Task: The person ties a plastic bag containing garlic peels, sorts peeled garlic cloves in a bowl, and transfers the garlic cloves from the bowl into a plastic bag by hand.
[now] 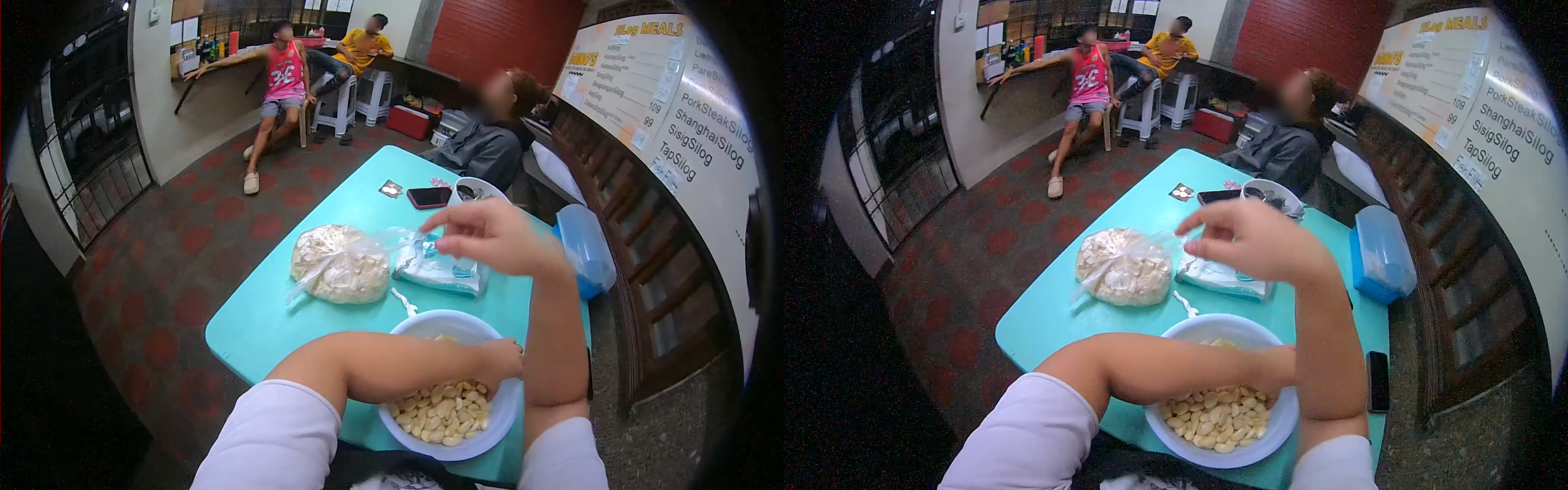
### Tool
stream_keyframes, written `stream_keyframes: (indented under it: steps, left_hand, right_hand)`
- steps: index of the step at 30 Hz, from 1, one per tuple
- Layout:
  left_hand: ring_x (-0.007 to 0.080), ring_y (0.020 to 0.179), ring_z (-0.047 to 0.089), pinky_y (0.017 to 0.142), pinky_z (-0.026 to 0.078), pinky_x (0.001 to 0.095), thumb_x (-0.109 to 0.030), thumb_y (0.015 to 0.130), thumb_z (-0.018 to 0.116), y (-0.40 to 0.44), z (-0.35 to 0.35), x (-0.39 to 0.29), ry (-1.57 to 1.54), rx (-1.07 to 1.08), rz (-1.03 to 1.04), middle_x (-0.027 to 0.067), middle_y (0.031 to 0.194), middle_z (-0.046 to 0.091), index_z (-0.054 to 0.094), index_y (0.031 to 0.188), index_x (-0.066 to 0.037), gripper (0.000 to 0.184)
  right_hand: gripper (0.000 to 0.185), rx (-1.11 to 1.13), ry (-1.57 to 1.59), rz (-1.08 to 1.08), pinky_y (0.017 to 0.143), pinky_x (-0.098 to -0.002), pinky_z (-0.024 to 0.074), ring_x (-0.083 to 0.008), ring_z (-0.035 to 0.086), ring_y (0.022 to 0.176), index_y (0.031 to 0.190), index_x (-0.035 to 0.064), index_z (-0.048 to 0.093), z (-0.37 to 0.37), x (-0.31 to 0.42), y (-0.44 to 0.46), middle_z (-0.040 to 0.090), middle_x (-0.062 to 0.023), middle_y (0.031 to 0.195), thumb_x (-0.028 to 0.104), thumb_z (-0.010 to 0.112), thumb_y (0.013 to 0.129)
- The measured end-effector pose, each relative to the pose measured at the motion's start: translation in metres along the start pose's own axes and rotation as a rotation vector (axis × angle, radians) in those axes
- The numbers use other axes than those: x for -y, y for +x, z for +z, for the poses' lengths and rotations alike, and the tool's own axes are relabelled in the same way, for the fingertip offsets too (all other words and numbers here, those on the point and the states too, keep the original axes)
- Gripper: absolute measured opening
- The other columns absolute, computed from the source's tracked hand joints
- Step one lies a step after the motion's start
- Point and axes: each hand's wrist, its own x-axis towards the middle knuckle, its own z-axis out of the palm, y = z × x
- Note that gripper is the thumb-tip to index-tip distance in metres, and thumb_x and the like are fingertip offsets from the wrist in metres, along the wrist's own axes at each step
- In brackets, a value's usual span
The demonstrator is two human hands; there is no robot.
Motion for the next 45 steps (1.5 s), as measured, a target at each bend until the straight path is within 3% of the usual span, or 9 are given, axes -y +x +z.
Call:
stream_keyframes:
  steps: [4,9,15,18,24,30,33,38,45]
  left_hand:
    - [0.0331,0.137,0.040,0.112,0.031,0.0461,-0.044,0.054,0.087,-0.015,-0.003,-0.009,-0.285,-0.494,0.012,0.0135,0.145,0.048,0.054,0.137,-0.017,0.093]
    - [0.0326,0.143,0.031,0.115,0.023,0.0595,-0.045,0.076,0.073,-0.025,-0.033,-0.009,-0.679,-0.509,-0.273,0.0139,0.153,0.038,0.046,0.144,-0.018,0.078]
    - [0.0340,0.136,0.041,0.112,0.027,0.0601,-0.040,0.087,0.059,-0.012,0.004,0.009,-0.136,-0.217,-0.276,0.0199,0.140,0.050,0.055,0.136,-0.014,0.056]
    - [0.0348,0.128,0.048,0.109,0.032,0.0570,-0.038,0.079,0.069,-0.007,-0.027,-0.010,-0.023,0.078,-0.473,0.0165,0.132,0.058,0.059,0.131,-0.013,0.059]
    - [0.0329,0.121,0.053,0.103,0.037,0.0492,-0.032,0.054,0.088,-0.006,-0.015,-0.006,0.002,0.052,-0.487,0.0119,0.123,0.063,0.067,0.119,-0.015,0.071]
    - [0.0349,0.120,0.052,0.102,0.037,0.0518,-0.033,0.063,0.081,-0.004,-0.039,-0.009,-0.033,0.262,-0.474,0.0158,0.125,0.059,0.063,0.119,-0.011,0.063]
    - [0.0325,0.115,0.055,0.097,0.039,0.0428,-0.029,0.051,0.090,-0.002,-0.036,-0.014,-0.046,0.156,-0.538,0.0088,0.109,0.068,0.073,0.104,-0.013,0.057]
    - [0.0339,0.112,0.057,0.096,0.040,0.0470,-0.036,0.060,0.084,0.002,-0.040,-0.008,0.003,0.338,-0.498,0.0130,0.112,0.065,0.067,0.112,-0.011,0.060]
    - [0.0333,0.113,0.057,0.096,0.041,0.0465,-0.033,0.059,0.085,0.000,-0.051,-0.010,0.017,0.299,-0.456,0.0116,0.110,0.067,0.071,0.107,-0.012,0.054]
  right_hand:
    - [0.036,-0.071,0.377,-0.239,0.071,-0.0274,0.0518,-0.0120,0.064,0.075,0.122,-0.0008,0.064,-0.038,-0.003,-0.001,0.070,-0.0079,0.086,0.019,0.066,0.091]
    - [0.037,-0.319,0.344,-0.337,0.073,-0.0267,0.0514,-0.0131,0.065,0.076,0.121,-0.0016,0.064,-0.069,-0.028,-0.004,0.071,-0.0100,0.088,0.020,0.064,0.092]
    - [0.043,-0.603,0.184,-0.265,0.073,-0.0256,0.0485,-0.0120,0.064,0.078,0.122,-0.0015,0.064,-0.100,-0.056,-0.051,0.070,-0.0080,0.087,0.029,0.065,0.092]
    - [0.050,-0.734,0.255,-0.294,0.070,-0.0238,0.0468,-0.0095,0.061,0.076,0.133,0.0016,0.056,-0.128,-0.094,-0.077,0.070,-0.0068,0.090,0.032,0.063,0.094]
    - [0.051,-1.061,0.698,-0.403,0.060,-0.0207,0.0445,-0.0073,0.058,0.070,0.144,0.0081,0.046,-0.152,-0.177,-0.065,0.069,-0.0059,0.093,0.022,0.059,0.097]
    - [0.066,-1.189,0.429,0.219,0.056,-0.0229,0.0446,-0.0060,0.058,0.067,0.155,0.0129,0.028,-0.140,-0.233,-0.037,0.071,-0.0065,0.092,0.013,0.058,0.096]
    - [0.074,-1.157,0.385,0.197,0.055,-0.0234,0.0438,-0.0065,0.058,0.065,0.157,0.0117,0.018,-0.133,-0.229,-0.035,0.072,-0.0083,0.096,0.011,0.057,0.095]
    - [0.086,-1.054,0.343,0.277,0.048,-0.0278,0.0438,-0.0079,0.049,0.049,0.158,0.0108,0.010,-0.124,-0.219,-0.036,0.060,-0.0036,0.065,0.016,0.065,0.092]
    - [0.087,-1.111,0.301,0.205,0.047,-0.0278,0.0453,-0.0076,0.049,0.048,0.158,0.0092,0.007,-0.115,-0.199,-0.040,0.066,-0.0073,0.071,0.017,0.063,0.093]
